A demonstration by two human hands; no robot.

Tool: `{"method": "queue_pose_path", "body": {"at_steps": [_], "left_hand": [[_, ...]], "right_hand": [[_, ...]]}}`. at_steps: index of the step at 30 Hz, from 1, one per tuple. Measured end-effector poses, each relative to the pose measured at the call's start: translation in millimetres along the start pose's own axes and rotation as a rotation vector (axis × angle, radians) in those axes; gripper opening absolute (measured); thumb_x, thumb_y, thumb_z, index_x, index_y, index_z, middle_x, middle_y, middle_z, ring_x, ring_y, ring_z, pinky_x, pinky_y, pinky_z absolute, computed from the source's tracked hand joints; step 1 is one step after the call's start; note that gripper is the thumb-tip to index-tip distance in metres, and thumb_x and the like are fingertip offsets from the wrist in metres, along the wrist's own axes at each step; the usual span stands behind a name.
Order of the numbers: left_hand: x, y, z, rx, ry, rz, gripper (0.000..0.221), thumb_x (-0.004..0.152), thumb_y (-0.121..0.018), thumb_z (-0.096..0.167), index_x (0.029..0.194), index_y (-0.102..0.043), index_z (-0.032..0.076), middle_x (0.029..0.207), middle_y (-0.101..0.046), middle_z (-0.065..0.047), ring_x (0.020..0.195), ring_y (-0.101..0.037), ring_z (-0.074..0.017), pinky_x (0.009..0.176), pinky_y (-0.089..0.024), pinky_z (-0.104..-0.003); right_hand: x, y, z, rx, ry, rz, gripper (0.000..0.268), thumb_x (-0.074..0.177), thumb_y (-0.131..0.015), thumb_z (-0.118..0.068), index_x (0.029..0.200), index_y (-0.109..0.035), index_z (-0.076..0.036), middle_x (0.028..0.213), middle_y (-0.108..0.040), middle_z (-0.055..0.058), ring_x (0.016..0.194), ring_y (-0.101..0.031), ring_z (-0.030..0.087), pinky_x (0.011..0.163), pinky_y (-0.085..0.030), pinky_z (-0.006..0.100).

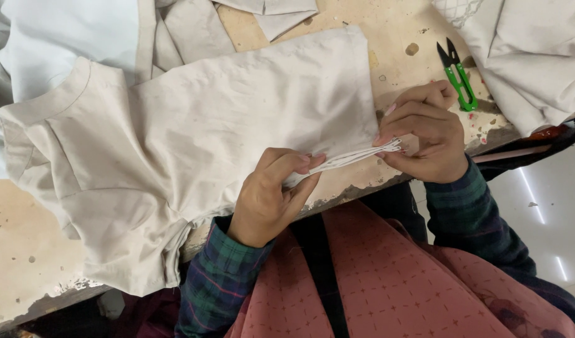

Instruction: Trimming loose threads from a garment, folding it, and applying tape for packaging.

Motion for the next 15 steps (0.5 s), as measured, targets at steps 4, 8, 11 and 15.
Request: {"method": "queue_pose_path", "body": {"at_steps": [4, 8, 11, 15], "left_hand": [[0.7, 3.2, 1.8, 0.102, 0.034, -0.048, 0.037, 0.103, -0.065, -0.003, 0.135, -0.049, 0.007, 0.116, -0.057, -0.016, 0.101, -0.066, -0.0287, 0.076, -0.059, -0.036], [-10.0, 36.7, -1.1, 0.547, 0.000, -0.020, 0.048, 0.076, -0.060, -0.015, 0.123, -0.061, -0.006, 0.116, -0.062, -0.027, 0.101, -0.065, -0.0403, 0.075, -0.058, -0.045], [-40.6, 83.0, -4.7, 0.743, 0.198, -0.045, 0.062, 0.058, -0.073, 0.010, 0.119, -0.067, 0.009, 0.121, -0.066, -0.012, 0.101, -0.063, -0.0374, 0.080, -0.049, -0.049], [-86.9, 129.2, -15.7, 0.972, 0.576, -0.234, 0.064, 0.064, -0.080, 0.014, 0.127, -0.067, 0.021, 0.128, -0.068, -0.002, 0.119, -0.061, -0.0285, 0.105, -0.041, -0.054]], "right_hand": [[-0.9, 2.3, -3.2, -0.082, -0.034, -0.062, 0.017, 0.084, -0.088, -0.018, 0.095, -0.077, -0.014, 0.097, -0.071, 0.003, 0.110, -0.056, 0.027, 0.102, -0.037, 0.037], [-4.3, 34.5, -7.6, -0.135, -0.002, -0.036, 0.018, 0.085, -0.086, -0.017, 0.092, -0.075, -0.004, 0.097, -0.072, 0.012, 0.091, -0.063, 0.024, 0.095, -0.041, 0.041], [-1.5, 64.6, -12.4, -0.192, -0.085, 0.066, 0.013, 0.093, -0.079, 0.011, 0.095, -0.075, -0.001, 0.100, -0.074, 0.018, 0.096, -0.070, 0.028, 0.098, -0.050, 0.043], [38.2, 53.1, -10.2, -0.104, -0.225, -0.032, 0.011, 0.105, -0.074, 0.009, 0.113, -0.068, 0.005, 0.111, -0.073, 0.024, 0.089, -0.072, 0.028, 0.076, -0.056, 0.031]]}}
Point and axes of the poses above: each hand's wrist, its own x-axis towards the middle knuckle, its own y-axis out of the back of the hand, z = x × y, the point moved 8 cm from there along x, towards the middle knuckle
